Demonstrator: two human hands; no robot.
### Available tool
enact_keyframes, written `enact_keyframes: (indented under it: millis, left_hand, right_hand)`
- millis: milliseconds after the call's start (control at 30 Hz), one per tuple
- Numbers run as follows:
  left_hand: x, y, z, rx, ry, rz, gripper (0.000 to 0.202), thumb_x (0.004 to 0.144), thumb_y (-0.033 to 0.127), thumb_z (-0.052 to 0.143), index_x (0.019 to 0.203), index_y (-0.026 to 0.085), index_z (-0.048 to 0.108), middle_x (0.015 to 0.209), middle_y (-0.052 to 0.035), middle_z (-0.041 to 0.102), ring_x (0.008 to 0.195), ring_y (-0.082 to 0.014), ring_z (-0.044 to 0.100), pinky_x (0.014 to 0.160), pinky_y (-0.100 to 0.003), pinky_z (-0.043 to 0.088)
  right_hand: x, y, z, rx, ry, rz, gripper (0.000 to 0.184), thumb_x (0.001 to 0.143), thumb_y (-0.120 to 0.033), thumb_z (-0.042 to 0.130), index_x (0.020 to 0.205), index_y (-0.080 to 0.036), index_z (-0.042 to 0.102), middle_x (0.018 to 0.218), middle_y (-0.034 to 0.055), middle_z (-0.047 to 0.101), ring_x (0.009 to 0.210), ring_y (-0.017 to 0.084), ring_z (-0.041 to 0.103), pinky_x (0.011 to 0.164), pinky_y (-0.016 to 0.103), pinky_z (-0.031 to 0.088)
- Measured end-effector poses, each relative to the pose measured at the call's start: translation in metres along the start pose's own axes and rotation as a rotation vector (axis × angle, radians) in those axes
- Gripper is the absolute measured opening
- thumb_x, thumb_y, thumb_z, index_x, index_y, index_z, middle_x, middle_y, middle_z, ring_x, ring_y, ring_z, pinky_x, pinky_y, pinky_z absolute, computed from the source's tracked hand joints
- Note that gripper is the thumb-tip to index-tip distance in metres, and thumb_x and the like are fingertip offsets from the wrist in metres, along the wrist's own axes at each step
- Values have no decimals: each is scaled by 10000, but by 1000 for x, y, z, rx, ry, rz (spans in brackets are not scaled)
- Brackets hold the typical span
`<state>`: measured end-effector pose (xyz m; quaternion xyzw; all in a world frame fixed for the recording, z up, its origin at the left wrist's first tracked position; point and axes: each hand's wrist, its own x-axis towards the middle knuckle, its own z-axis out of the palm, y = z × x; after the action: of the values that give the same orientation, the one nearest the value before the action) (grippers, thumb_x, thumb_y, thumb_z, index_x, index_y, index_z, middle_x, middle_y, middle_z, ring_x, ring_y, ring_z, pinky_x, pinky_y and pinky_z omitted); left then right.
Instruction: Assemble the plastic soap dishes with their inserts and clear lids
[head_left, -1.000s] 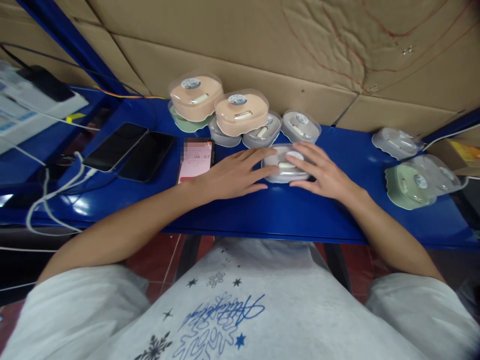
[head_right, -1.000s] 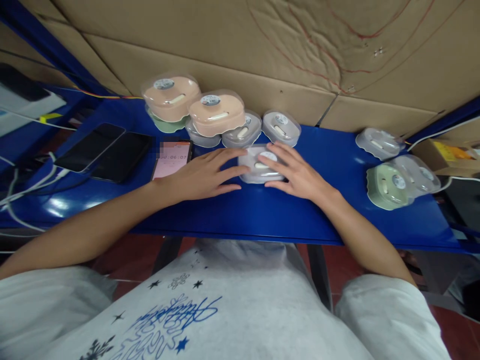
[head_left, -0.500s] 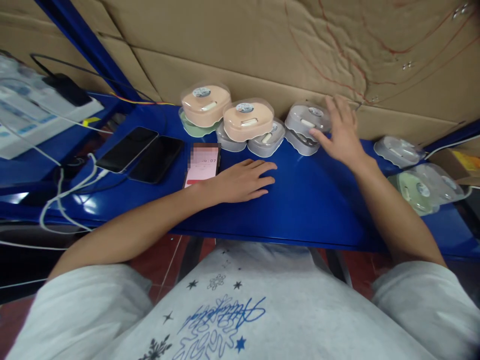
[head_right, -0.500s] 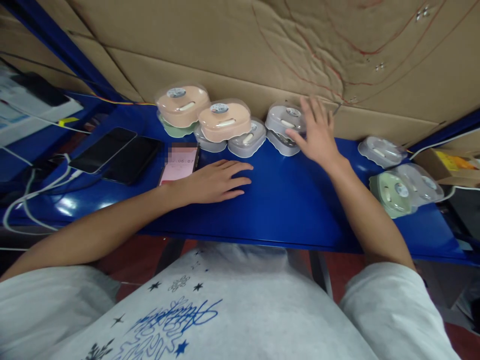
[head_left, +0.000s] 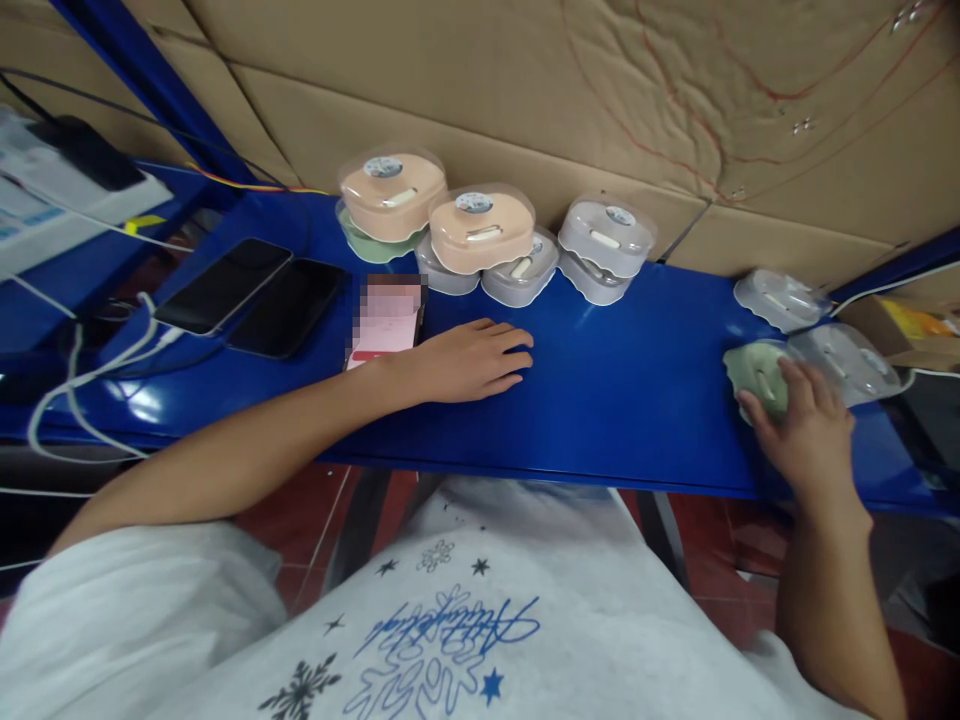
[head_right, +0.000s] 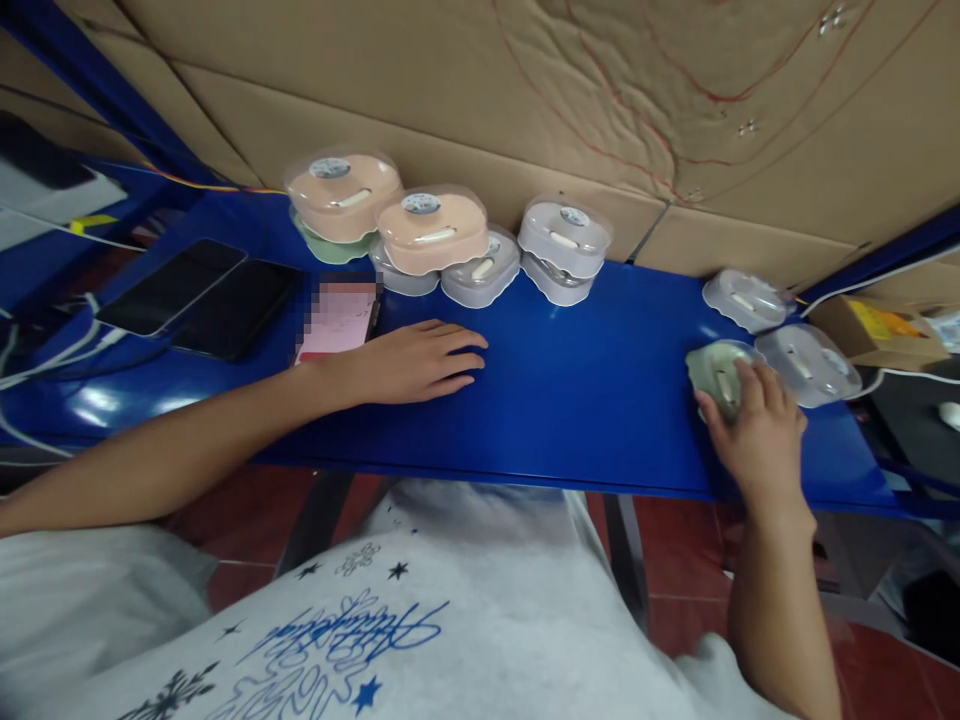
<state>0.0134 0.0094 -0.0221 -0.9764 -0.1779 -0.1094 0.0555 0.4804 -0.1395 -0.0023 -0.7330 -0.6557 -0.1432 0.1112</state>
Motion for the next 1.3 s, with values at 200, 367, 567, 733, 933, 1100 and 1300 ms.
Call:
enact_keyframes:
  millis: [200, 367, 567, 733, 933, 1100, 1300]
  left_hand:
    - [2, 10, -8, -17, -33, 24, 293, 1128, 300, 559, 1379, 212, 681, 1501, -115, 648, 1295, -271, 668, 1048, -387, 514]
    - [6, 18, -14, 8, -31, 17, 381, 1104, 295, 611, 1473, 202, 625, 1570, -156, 600, 1361, -321, 629, 1061, -439, 530]
    - [5, 20, -14, -34, 25, 37, 471, 1103, 277, 608, 1564, 207, 542, 1637, -177, 537, 1453, -323, 564, 1127, -440, 499]
    - [4, 21, -12, -37, 4, 61, 445, 1095, 284, 621, 1532, 235, 559, 1584, -160, 579, 1398, -305, 600, 1078, -415, 511]
    - [3, 21, -15, 2, 113, 67, 372, 1107, 280, 588, 1470, 202, 592, 1464, -183, 630, 1354, -319, 617, 1079, -440, 520]
    - [2, 27, -23, 5, 205, 77, 315, 1084, 239, 608, 1393, 185, 638, 1448, -189, 642, 1346, -328, 624, 1094, -463, 522]
    - [-1, 30, -13, -86, 71, 178, 400, 1122, 396, 601, 1463, 189, 637, 1567, -163, 623, 1443, -315, 579, 1148, -441, 470]
  right_hand:
    - [24, -69, -5, 472, -68, -550, 574, 1048, -414, 679, 1605, -363, 546, 1589, 110, 623, 1498, 368, 578, 1256, 596, 480]
    - [76, -107, 6, 565, -247, -657, 509, 1104, -435, 588, 1602, -337, 549, 1605, 87, 617, 1484, 316, 597, 1244, 552, 503]
    - [98, -131, 5, 368, -106, -748, 376, 1128, -447, 536, 1400, -253, 710, 1413, 129, 742, 1326, 345, 690, 1157, 584, 491]
    - [64, -153, -8, 335, -171, -963, 524, 1047, -635, 643, 1327, -203, 741, 1190, 126, 795, 1103, 312, 745, 975, 466, 564]
    - [56, -160, 1, 426, -77, -953, 351, 1118, -401, 607, 1382, -196, 712, 1232, 107, 807, 1133, 269, 761, 975, 426, 585]
    - [61, -152, -1, 541, 18, -860, 269, 1120, -333, 582, 1305, -234, 751, 1165, 73, 838, 1001, 243, 792, 906, 410, 572]
    - [79, -116, 3, 338, 171, -535, 324, 1123, -434, 525, 1249, -261, 768, 1157, 91, 837, 989, 288, 788, 982, 495, 522]
